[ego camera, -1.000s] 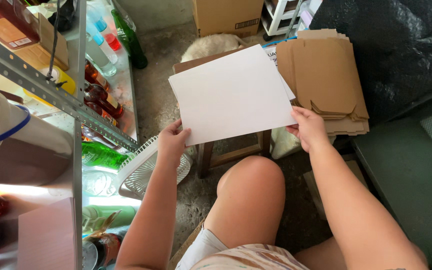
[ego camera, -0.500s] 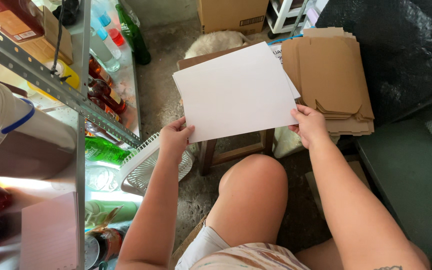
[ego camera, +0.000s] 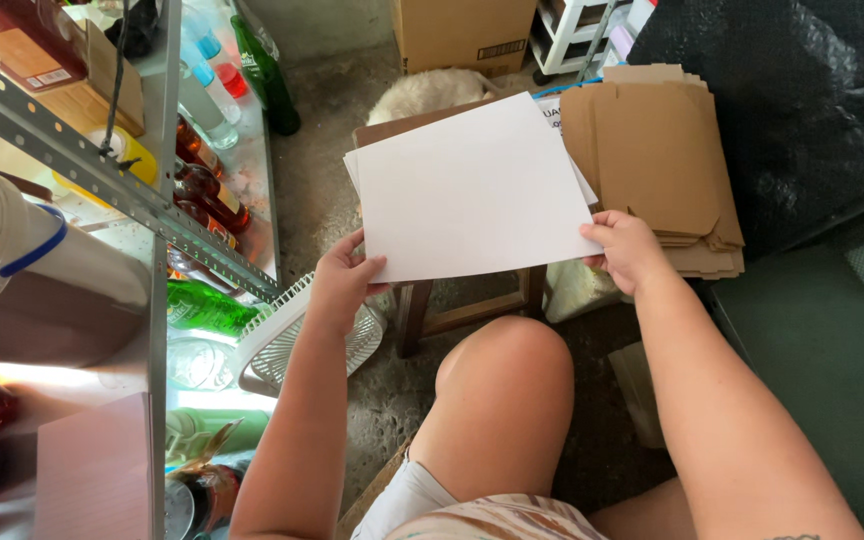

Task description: The person repeatedly picks up stacks of white paper from a small wooden stool and places them onto a metal shelf. The person handles the paper by hand and stacks it neatly on top of existing paper and cardboard on the shelf.

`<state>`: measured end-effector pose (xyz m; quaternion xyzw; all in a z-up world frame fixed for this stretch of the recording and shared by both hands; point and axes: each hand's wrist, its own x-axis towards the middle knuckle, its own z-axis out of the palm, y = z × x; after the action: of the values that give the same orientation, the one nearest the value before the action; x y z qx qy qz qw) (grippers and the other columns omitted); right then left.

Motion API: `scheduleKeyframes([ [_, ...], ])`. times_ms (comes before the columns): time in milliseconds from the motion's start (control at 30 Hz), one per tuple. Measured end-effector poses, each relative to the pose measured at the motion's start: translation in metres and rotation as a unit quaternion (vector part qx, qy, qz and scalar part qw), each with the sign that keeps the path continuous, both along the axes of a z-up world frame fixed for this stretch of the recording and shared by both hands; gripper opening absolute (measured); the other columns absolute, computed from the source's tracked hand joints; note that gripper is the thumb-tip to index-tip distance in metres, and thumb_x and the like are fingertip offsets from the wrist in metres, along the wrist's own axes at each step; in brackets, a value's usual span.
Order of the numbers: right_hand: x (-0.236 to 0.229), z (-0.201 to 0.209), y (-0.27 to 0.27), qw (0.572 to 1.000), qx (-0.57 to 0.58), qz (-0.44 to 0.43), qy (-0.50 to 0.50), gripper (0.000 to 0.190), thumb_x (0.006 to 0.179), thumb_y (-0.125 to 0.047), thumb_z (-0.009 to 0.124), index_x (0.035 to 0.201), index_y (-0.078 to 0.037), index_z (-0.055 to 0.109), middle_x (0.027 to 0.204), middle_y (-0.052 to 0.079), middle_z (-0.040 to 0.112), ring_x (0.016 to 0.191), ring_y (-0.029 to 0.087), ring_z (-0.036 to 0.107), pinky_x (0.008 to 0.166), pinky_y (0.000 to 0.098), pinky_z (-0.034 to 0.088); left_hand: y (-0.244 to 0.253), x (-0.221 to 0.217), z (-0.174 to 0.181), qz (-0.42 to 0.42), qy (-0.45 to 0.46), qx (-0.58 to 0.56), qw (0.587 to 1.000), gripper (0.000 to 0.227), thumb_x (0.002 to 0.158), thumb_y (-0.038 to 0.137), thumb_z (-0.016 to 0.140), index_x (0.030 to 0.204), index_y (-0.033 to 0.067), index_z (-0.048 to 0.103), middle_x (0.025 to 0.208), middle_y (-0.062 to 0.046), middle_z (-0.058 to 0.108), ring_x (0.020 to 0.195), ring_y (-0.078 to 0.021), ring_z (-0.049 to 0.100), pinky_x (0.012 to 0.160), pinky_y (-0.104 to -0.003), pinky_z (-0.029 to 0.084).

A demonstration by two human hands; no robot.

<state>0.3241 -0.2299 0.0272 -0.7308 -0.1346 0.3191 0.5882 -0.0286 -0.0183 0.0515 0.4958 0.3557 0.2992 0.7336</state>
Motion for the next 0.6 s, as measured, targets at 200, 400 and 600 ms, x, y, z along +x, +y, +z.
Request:
scheduleKeyframes([
  [200, -0.005, 0.009, -0.010, 0.997, 0.014, 0.061, 0.041, 0.042, 0.092, -0.006, 0.069, 0.133, -0.009, 0.061, 0.104, 0.006, 0.070, 0.071, 0.019, 0.073, 0.057, 0.0320, 0.067, 0.024, -0.001, -0.042, -0.007, -0.033, -0.032, 0.999, 0.071, 0.086, -0.004, 0.070, 0.152, 0.0060, 0.048, 0.089, -0.021, 0.070, 0.072, -0.0399, 0.076, 0.059, -0.042, 0.068],
  [400, -0.014, 0.014, -0.030, 0.997, 0.041, 0.042, 0.047, 0.044, 0.091, -0.004, 0.068, 0.135, -0.012, 0.062, 0.113, 0.006, 0.071, 0.079, 0.021, 0.075, 0.061, 0.0334, 0.067, 0.021, 0.002, -0.018, -0.004, -0.038, -0.043, 0.998, 0.068, 0.085, -0.001, 0.068, 0.149, 0.0120, 0.053, 0.087, -0.017, 0.071, 0.070, -0.0341, 0.077, 0.056, -0.034, 0.067],
  [600, -0.028, 0.039, -0.088, 0.993, 0.101, -0.018, 0.065, 0.045, 0.094, -0.004, 0.065, 0.138, -0.013, 0.061, 0.105, 0.006, 0.072, 0.079, 0.020, 0.075, 0.064, 0.0324, 0.067, 0.007, 0.015, -0.001, -0.079, -0.165, -0.048, 0.982, 0.068, 0.088, -0.003, 0.066, 0.152, 0.0089, 0.049, 0.104, -0.020, 0.071, 0.076, -0.0302, 0.077, 0.059, -0.034, 0.069],
])
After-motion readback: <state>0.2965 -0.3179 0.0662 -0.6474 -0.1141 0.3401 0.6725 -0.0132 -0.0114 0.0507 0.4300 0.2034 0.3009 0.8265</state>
